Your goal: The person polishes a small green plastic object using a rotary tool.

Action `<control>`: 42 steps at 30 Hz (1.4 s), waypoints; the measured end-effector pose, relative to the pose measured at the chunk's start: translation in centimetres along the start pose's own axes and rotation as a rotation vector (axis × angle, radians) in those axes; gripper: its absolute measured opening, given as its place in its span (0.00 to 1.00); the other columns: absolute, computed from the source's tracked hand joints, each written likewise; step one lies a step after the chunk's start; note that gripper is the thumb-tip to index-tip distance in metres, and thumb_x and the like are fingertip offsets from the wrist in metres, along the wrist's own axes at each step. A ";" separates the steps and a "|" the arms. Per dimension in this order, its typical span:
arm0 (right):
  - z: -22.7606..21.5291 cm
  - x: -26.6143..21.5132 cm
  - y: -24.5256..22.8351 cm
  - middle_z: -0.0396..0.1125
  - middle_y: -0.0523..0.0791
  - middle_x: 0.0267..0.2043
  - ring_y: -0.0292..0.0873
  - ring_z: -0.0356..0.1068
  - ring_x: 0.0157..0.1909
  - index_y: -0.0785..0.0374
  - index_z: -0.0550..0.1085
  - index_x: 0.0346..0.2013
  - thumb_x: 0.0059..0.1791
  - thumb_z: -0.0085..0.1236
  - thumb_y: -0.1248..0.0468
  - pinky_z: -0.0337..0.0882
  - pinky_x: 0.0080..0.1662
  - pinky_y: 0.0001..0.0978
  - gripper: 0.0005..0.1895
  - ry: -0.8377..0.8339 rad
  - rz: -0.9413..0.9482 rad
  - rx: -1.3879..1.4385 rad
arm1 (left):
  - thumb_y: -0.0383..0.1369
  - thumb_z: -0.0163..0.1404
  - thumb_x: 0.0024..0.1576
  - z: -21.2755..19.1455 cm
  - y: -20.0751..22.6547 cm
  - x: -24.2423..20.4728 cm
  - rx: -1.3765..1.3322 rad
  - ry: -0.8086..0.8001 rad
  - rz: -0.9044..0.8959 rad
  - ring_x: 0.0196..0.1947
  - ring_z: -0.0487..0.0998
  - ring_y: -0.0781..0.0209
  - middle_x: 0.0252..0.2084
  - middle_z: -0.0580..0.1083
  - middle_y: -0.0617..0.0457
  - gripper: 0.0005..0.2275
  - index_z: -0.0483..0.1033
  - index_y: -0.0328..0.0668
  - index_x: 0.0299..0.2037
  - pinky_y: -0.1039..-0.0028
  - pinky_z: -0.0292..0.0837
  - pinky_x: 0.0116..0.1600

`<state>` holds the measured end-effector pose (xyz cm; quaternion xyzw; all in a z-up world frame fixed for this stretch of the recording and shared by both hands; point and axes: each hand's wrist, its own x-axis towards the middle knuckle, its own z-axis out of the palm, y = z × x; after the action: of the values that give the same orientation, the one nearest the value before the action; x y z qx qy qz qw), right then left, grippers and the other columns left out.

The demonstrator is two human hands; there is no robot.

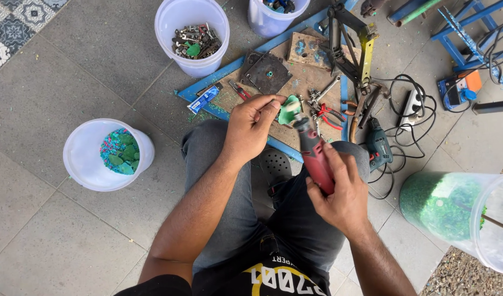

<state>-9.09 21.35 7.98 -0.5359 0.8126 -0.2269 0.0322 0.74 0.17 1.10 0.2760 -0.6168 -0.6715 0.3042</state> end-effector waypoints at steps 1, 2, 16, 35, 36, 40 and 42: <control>-0.2 -0.1 -0.2 0.66 0.54 0.51 0.57 0.74 0.45 0.61 0.61 0.69 0.42 0.67 0.62 0.77 0.41 0.46 0.42 0.005 0.006 -0.002 | 0.30 0.49 0.67 0.1 -0.2 0.0 0.000 -0.008 0.002 0.29 0.70 0.75 0.31 0.76 0.54 0.10 0.81 0.35 0.51 0.81 0.66 0.33; -0.3 -0.1 -0.5 0.66 0.53 0.50 0.56 0.75 0.43 0.60 0.62 0.68 0.41 0.68 0.62 0.77 0.40 0.46 0.42 -0.036 0.018 -0.001 | 0.30 0.49 0.67 0.1 -0.4 0.0 -0.018 0.006 0.020 0.30 0.71 0.75 0.33 0.76 0.54 0.09 0.81 0.35 0.51 0.81 0.67 0.35; -0.4 0.8 -0.3 0.66 0.51 0.49 0.54 0.74 0.42 0.58 0.62 0.69 0.42 0.67 0.60 0.75 0.37 0.46 0.42 -0.049 0.085 -0.021 | 0.30 0.48 0.68 0.0 -1.5 0.0 -0.243 -0.015 0.050 0.43 0.80 0.70 0.44 0.81 0.51 0.11 0.79 0.31 0.53 0.78 0.77 0.49; -1.3 0.3 0.0 0.67 0.51 0.51 0.54 0.75 0.41 0.56 0.64 0.68 0.40 0.67 0.60 0.77 0.37 0.45 0.42 -0.083 0.044 -0.049 | 0.30 0.48 0.69 -0.3 -1.4 0.5 -0.132 0.073 0.068 0.39 0.78 0.71 0.39 0.80 0.53 0.11 0.79 0.31 0.52 0.80 0.76 0.45; -1.3 -0.1 0.1 0.67 0.51 0.50 0.54 0.75 0.42 0.55 0.64 0.67 0.39 0.67 0.60 0.77 0.37 0.46 0.42 -0.079 0.013 -0.067 | 0.31 0.47 0.69 -0.3 -1.4 0.4 -0.119 0.080 0.068 0.39 0.78 0.72 0.39 0.80 0.53 0.11 0.79 0.31 0.52 0.80 0.75 0.45; -1.7 0.2 0.5 0.67 0.51 0.48 0.54 0.73 0.39 0.54 0.65 0.68 0.40 0.69 0.59 0.75 0.35 0.46 0.41 -0.073 0.116 -0.105 | 0.31 0.47 0.69 -0.1 -1.4 0.0 -0.085 0.093 0.050 0.36 0.75 0.72 0.37 0.78 0.54 0.11 0.80 0.31 0.51 0.80 0.72 0.42; -2.3 0.1 0.7 0.68 0.49 0.50 0.53 0.75 0.42 0.54 0.66 0.67 0.40 0.67 0.60 0.77 0.37 0.44 0.40 -0.064 -0.034 -0.105 | 0.32 0.47 0.70 -0.2 -1.2 0.1 -0.048 0.088 0.063 0.32 0.73 0.74 0.34 0.77 0.55 0.11 0.80 0.32 0.50 0.80 0.70 0.37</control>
<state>-10.40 22.22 9.79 -0.5575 0.8127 -0.1673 0.0261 0.74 0.02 -0.07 0.2784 -0.5948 -0.6635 0.3584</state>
